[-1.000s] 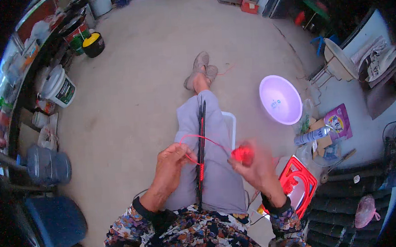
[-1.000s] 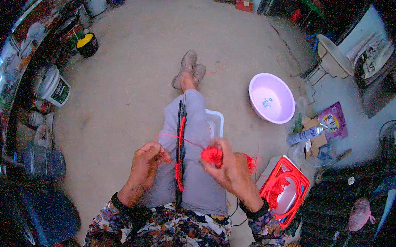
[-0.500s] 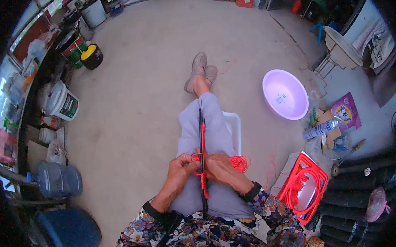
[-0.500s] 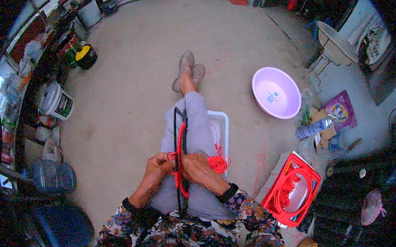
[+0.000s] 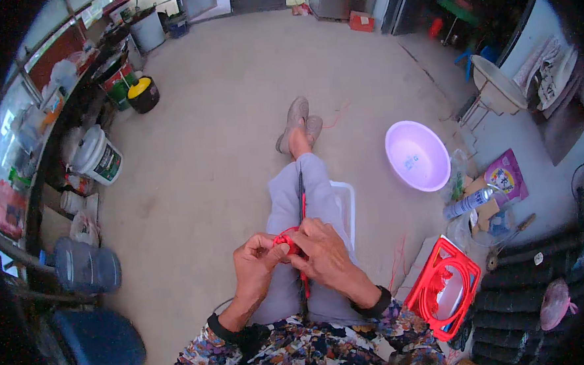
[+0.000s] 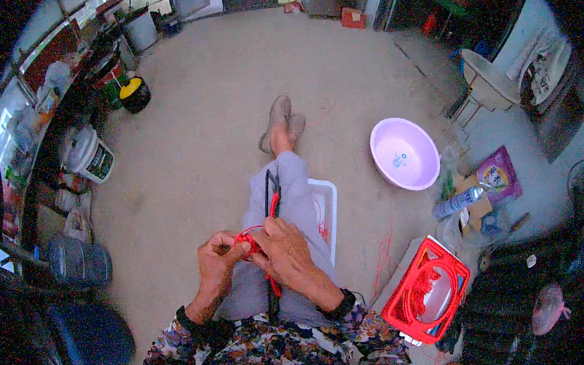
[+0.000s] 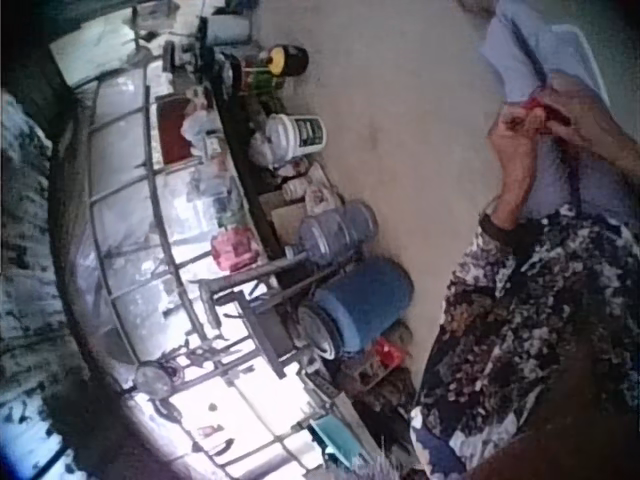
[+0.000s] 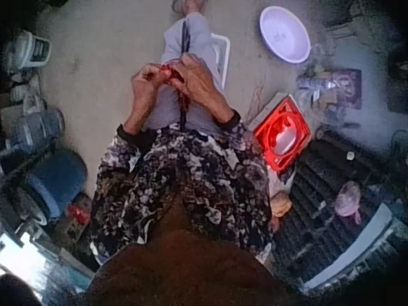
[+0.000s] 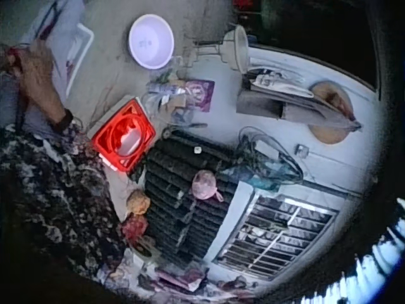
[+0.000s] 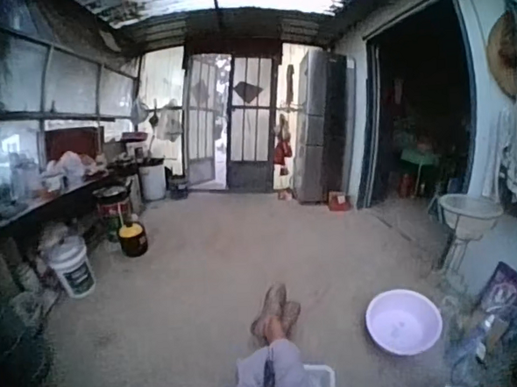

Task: The recorder is wrapping a red decorative cord around the curved handle of a black metal frame.

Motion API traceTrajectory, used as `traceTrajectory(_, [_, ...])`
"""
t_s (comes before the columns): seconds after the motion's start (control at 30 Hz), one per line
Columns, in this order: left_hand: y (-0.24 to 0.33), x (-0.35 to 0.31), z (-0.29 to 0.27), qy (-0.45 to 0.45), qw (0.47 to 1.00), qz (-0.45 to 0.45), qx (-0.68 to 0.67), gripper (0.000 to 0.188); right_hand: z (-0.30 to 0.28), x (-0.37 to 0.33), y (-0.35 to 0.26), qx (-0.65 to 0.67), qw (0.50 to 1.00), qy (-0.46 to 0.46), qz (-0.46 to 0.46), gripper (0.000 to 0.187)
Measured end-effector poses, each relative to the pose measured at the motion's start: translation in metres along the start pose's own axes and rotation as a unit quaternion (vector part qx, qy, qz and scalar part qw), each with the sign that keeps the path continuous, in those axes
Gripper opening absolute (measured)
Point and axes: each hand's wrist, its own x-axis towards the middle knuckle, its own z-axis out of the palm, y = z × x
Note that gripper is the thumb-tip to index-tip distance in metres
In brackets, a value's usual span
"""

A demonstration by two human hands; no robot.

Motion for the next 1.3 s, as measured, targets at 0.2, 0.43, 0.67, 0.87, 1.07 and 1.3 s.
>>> traceTrajectory(0.2, [0.005,-0.003,-0.009,-0.001,0.996,-0.015,-0.085,0.008,-0.011,-0.011,-0.002,0.237,0.967,0.087,0.044,0.02])
traceTrajectory(0.43, [-0.041,0.006,-0.019,-0.036,0.989,-0.13,-0.054,0.012,-0.089,-0.073,0.019,0.678,0.663,0.237,0.211,0.026])
traceTrajectory(0.67, [-0.068,0.002,-0.012,-0.081,0.945,-0.259,-0.18,0.027,-0.136,-0.187,0.086,0.513,0.717,0.276,0.383,0.019])
traceTrajectory(0.87, [-0.069,0.005,-0.006,-0.196,0.891,-0.317,-0.26,0.027,-0.087,-0.185,0.102,0.119,0.884,0.185,0.413,0.016])
traceTrajectory(1.07, [-0.084,0.004,-0.011,-0.18,0.86,-0.331,-0.345,0.025,-0.041,-0.078,0.027,0.298,0.875,-0.022,0.381,0.021])
traceTrajectory(1.3, [-0.08,0.002,-0.002,-0.098,0.865,-0.35,-0.344,0.019,0.002,-0.063,0.011,0.371,0.841,-0.06,0.39,0.017])
